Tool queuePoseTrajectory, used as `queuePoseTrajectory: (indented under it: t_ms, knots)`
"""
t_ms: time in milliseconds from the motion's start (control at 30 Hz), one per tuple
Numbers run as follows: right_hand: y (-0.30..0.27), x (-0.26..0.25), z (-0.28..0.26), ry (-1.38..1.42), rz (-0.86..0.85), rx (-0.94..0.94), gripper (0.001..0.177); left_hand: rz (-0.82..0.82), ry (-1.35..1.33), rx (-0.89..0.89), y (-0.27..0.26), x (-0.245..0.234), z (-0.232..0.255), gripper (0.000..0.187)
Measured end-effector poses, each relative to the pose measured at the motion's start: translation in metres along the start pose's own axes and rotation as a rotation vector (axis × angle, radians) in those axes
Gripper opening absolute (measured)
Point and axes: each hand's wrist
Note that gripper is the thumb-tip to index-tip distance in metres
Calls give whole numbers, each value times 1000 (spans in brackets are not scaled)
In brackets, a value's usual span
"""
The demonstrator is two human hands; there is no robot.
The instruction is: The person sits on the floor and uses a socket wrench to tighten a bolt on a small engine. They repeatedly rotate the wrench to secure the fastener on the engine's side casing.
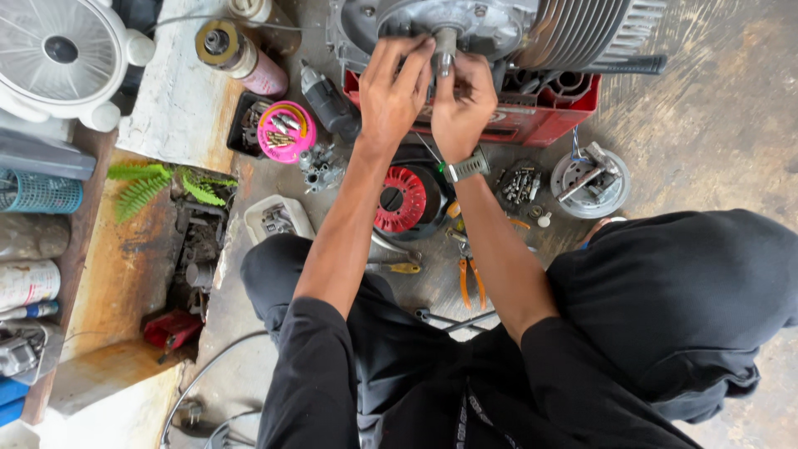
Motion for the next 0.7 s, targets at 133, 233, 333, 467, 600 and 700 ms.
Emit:
queuePoseTrajectory:
  t_ms: [133,233,333,467,600,700]
  knots:
    - [-6,7,11,43,25,67,6,9,-27,-31,-2,2,2,9]
    - [-7,8,12,60,5,126,11,18,-3,6,3,1,4,8]
    - [-7,3,17,93,-4,114,4,12,-3,-14,-1,4,3,4]
    - [-11,8,20,114,39,149,5,9,-20,-18,2,-3,4,1]
    - [-9,8,21,91,-1,202,14,26,-27,-10,10,-3,7,4]
    - [-11,3,21,108,9,213,6,-26,-9,-40,-12,10,-10,10]
Point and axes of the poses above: each hand's wrist, its own y-axis towards the middle knuckle, its own x-axis out of the palm, z = x × y, and after that the axes turned 3 degrees about x, right-handed
